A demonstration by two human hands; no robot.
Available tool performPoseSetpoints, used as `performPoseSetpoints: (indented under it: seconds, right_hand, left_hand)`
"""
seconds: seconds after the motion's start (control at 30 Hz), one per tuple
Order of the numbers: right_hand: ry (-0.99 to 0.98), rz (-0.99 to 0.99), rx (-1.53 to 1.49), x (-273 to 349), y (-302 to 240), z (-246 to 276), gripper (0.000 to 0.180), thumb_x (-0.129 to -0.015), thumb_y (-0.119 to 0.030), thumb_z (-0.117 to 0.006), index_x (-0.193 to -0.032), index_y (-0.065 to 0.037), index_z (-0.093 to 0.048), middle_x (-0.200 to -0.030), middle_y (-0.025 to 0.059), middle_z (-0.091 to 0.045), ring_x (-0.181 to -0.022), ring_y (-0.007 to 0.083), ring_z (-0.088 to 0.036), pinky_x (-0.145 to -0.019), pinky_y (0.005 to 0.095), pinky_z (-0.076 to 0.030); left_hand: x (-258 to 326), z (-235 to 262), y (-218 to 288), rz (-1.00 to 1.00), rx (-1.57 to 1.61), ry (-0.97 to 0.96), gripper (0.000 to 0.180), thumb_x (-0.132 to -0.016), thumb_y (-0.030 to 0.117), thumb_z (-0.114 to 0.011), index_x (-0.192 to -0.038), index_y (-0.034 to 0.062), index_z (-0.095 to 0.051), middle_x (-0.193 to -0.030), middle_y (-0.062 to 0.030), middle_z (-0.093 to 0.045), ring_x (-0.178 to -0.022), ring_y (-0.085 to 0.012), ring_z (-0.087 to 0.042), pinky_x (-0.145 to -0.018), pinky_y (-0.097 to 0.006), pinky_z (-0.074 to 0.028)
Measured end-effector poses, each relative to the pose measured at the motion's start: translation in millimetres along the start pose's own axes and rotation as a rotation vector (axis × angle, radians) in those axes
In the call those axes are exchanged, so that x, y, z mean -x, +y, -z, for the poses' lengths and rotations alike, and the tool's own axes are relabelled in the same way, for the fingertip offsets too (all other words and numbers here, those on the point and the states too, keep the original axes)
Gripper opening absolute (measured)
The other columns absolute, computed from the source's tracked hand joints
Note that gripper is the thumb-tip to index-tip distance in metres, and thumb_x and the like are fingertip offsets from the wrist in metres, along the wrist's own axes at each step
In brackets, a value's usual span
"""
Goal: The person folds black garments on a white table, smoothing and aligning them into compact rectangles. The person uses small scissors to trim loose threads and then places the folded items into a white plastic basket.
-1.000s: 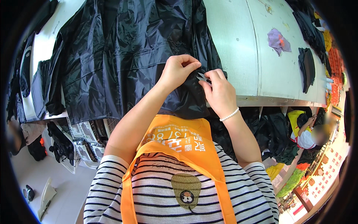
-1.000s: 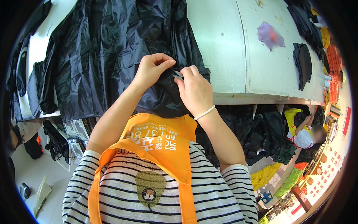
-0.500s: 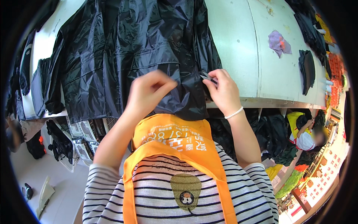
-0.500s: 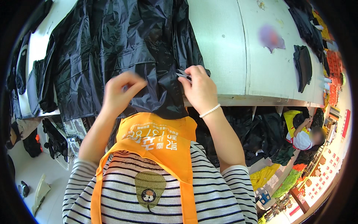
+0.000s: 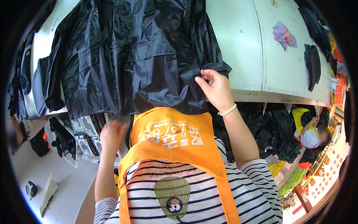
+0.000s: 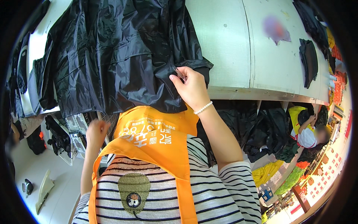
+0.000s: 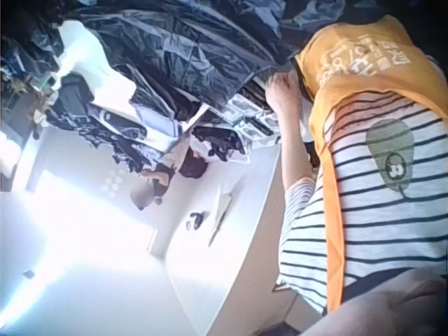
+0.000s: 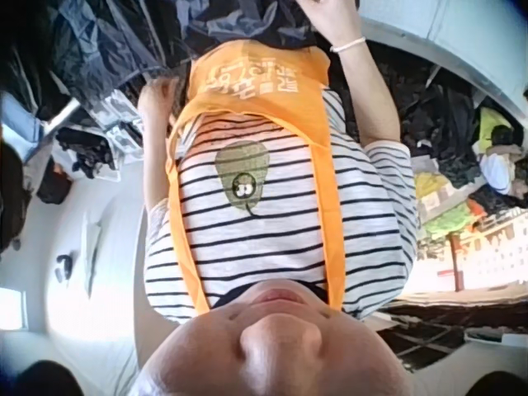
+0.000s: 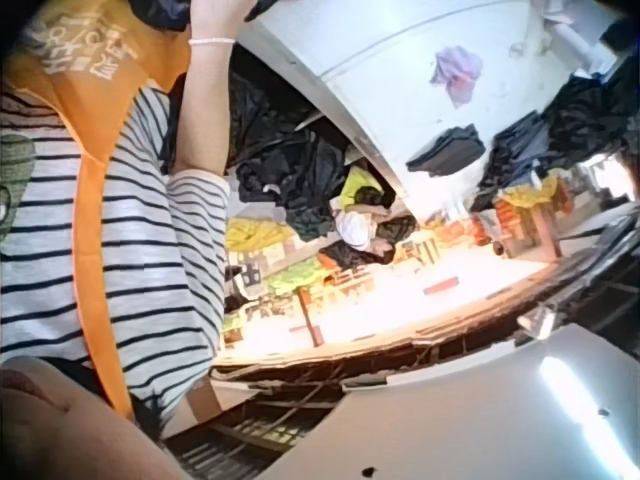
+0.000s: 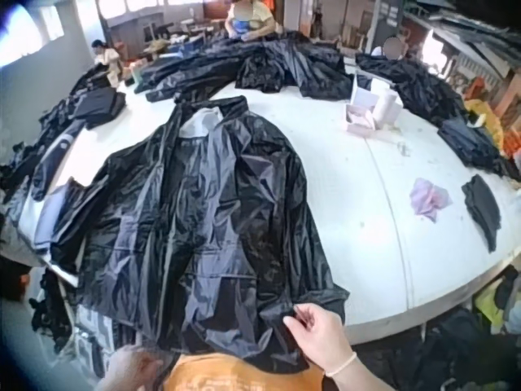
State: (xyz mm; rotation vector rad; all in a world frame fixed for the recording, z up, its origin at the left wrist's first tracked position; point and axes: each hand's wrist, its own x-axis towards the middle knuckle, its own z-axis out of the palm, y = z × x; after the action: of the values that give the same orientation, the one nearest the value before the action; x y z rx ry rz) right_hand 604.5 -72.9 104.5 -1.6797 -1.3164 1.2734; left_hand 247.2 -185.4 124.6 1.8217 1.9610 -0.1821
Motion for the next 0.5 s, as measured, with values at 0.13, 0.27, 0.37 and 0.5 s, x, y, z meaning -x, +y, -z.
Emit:
performPoseSetpoints:
  seconds: [0.13, 0.27, 0.37, 0.5]
  right_hand:
    - [0.017, -0.026, -0.153, 1.4, 1.9, -5.3, 0.023, -0.081, -0.007, -0.072, -0.096, 0.006, -0.062, -0.087, 0.0048, -0.066, -0.078, 0.0068, -0.06, -0.074, 0.0211, -0.049]
    - [0.022, -0.064, -0.145, 10.1, -10.6, -6.3, 0.022, -0.081, -0.005, -0.071, -0.098, 0.006, -0.062, -0.087, 0.0036, -0.066, -0.078, 0.006, -0.059, -0.074, 0.0206, -0.049]
    - [0.066, -0.023, -0.245, 13.7, -2.8, -11.2, 0.021, -0.081, -0.004, -0.071, -0.097, 0.006, -0.062, -0.087, 0.0035, -0.066, -0.078, 0.0056, -0.059, -0.073, 0.0202, -0.049]
    - [0.099, -0.053, -0.199, 16.1, -6.1, -9.8, 0.018, -0.081, -0.002, -0.07, -0.095, 0.007, -0.062, -0.085, 0.0031, -0.066, -0.076, 0.0047, -0.058, -0.071, 0.0197, -0.049]
  left_hand:
    - [-76.9, 33.0, 121.4, -0.278, 0.682, 0.105, 0.016, -0.083, 0.005, -0.066, -0.098, -0.0005, -0.067, -0.08, -0.0078, -0.063, -0.071, -0.0128, -0.06, -0.062, -0.025, -0.046]
    - [-120.4, 25.9, 190.2, -0.317, 0.755, 0.016, 0.025, -0.077, 0.009, -0.072, -0.099, -0.0011, -0.069, -0.072, -0.0054, -0.063, -0.059, -0.0088, -0.05, -0.057, -0.022, -0.042]
    - [-131.2, 9.9, 199.4, -0.361, 0.718, 0.096, 0.019, -0.076, 0.011, -0.073, -0.093, 0.001, -0.072, -0.073, -0.0086, -0.066, -0.06, -0.0124, -0.058, -0.057, -0.024, -0.045]
    - [-126.6, 2.8, 206.4, -0.442, 0.616, 0.269, 0.015, -0.075, 0.012, -0.072, -0.088, 0.0033, -0.073, -0.074, -0.0084, -0.067, -0.064, -0.0191, -0.063, -0.058, -0.027, -0.048]
